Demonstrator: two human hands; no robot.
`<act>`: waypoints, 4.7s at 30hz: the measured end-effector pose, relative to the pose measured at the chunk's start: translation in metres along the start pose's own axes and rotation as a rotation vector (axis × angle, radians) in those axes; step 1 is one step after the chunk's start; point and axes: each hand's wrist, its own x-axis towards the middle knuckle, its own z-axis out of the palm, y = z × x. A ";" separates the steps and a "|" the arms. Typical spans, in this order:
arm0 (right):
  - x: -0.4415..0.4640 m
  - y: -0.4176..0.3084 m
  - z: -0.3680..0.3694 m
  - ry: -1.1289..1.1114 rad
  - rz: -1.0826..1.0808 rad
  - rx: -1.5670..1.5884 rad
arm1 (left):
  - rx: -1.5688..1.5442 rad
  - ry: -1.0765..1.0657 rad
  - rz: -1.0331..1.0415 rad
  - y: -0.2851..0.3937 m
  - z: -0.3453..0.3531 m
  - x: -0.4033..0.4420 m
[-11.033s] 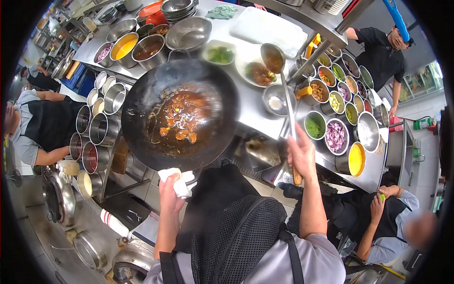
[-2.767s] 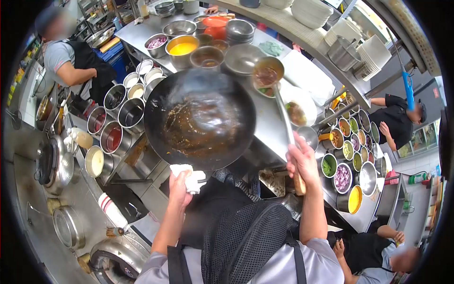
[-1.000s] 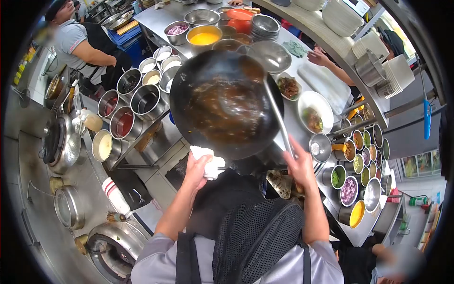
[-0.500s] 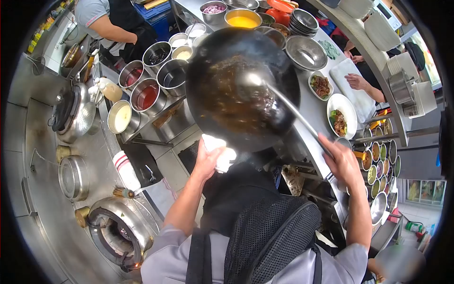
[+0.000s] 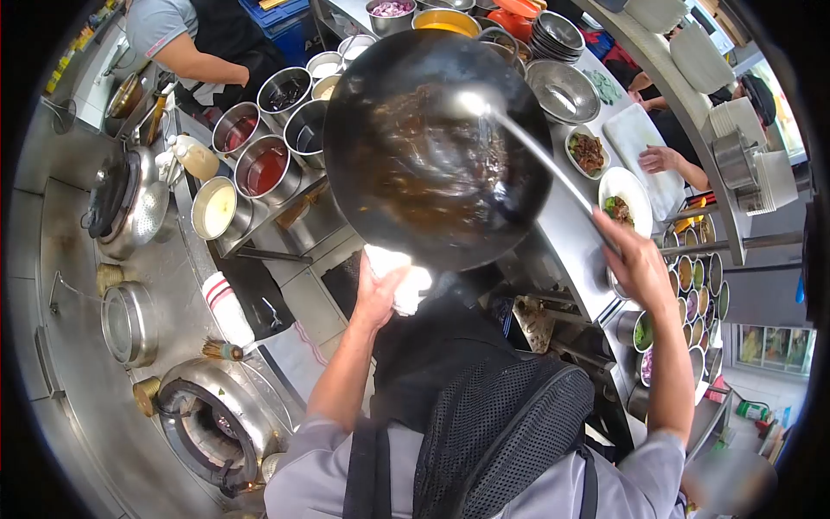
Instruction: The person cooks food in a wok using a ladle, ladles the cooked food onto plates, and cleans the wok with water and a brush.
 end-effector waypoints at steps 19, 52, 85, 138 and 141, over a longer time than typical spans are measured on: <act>0.045 -0.058 0.035 -0.067 -0.131 0.024 | -0.055 -0.025 0.064 -0.005 -0.034 -0.008; 0.021 -0.034 0.052 -0.218 -0.205 -0.163 | 0.025 0.149 0.213 0.008 -0.070 -0.028; -0.066 -0.055 0.115 -0.996 0.772 1.618 | 0.087 0.495 -0.043 -0.035 -0.072 -0.131; -0.047 0.082 0.093 0.324 0.840 0.827 | 0.014 0.120 -0.261 0.013 0.065 -0.036; -0.045 0.079 0.091 0.332 0.841 0.723 | 0.006 0.093 -0.267 0.012 0.067 -0.028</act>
